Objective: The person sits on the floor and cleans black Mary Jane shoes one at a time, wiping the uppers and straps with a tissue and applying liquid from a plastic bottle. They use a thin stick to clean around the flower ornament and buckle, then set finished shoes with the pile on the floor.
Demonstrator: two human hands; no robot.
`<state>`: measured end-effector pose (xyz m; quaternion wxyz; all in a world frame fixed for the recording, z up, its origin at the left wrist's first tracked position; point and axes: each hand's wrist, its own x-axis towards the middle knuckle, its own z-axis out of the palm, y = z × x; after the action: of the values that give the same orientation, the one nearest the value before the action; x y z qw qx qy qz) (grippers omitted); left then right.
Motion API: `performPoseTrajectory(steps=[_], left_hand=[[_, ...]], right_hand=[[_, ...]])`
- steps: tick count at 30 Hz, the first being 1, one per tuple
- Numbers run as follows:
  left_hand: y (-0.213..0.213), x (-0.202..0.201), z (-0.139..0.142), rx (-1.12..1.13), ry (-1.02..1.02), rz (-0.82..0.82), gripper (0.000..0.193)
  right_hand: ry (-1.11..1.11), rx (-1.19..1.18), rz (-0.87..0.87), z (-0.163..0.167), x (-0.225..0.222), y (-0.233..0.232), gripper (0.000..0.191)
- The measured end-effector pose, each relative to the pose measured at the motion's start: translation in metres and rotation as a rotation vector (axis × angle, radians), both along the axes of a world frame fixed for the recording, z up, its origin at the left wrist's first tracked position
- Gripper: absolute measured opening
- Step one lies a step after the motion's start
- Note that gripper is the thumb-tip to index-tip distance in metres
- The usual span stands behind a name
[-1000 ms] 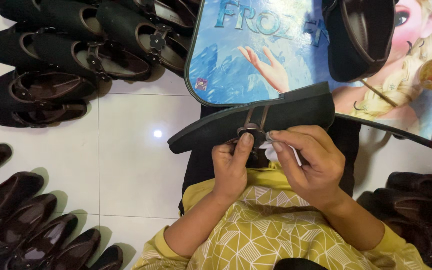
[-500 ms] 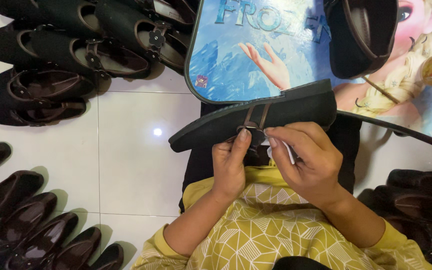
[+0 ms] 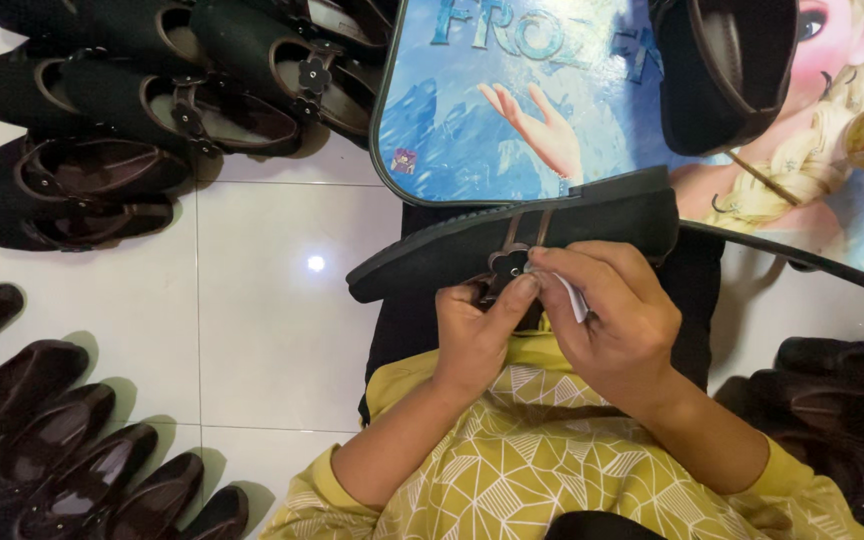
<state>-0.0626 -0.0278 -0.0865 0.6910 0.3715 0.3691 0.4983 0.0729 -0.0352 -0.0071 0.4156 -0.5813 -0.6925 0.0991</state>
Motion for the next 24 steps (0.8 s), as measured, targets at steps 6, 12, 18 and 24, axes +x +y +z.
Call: performPoseTrajectory(steps=[6,12,18,24], left_hand=[[0.001,0.003,0.003,-0.021,0.053,0.041,0.024],[-0.001,0.003,-0.004,-0.027,0.02,0.069,0.026],[-0.001,0.006,-0.004,-0.02,-0.002,0.089,0.025],[0.002,0.003,-0.003,-0.09,-0.008,0.108,0.025]], right_hand=[[-0.025,0.029,-0.056,-0.007,-0.002,-0.005,0.024],[-0.074,0.042,-0.016,-0.009,-0.002,-0.004,0.023],[-0.119,0.053,-0.1,-0.008,-0.007,0.002,0.02],[-0.068,0.015,0.008,-0.005,-0.009,-0.002,0.021]])
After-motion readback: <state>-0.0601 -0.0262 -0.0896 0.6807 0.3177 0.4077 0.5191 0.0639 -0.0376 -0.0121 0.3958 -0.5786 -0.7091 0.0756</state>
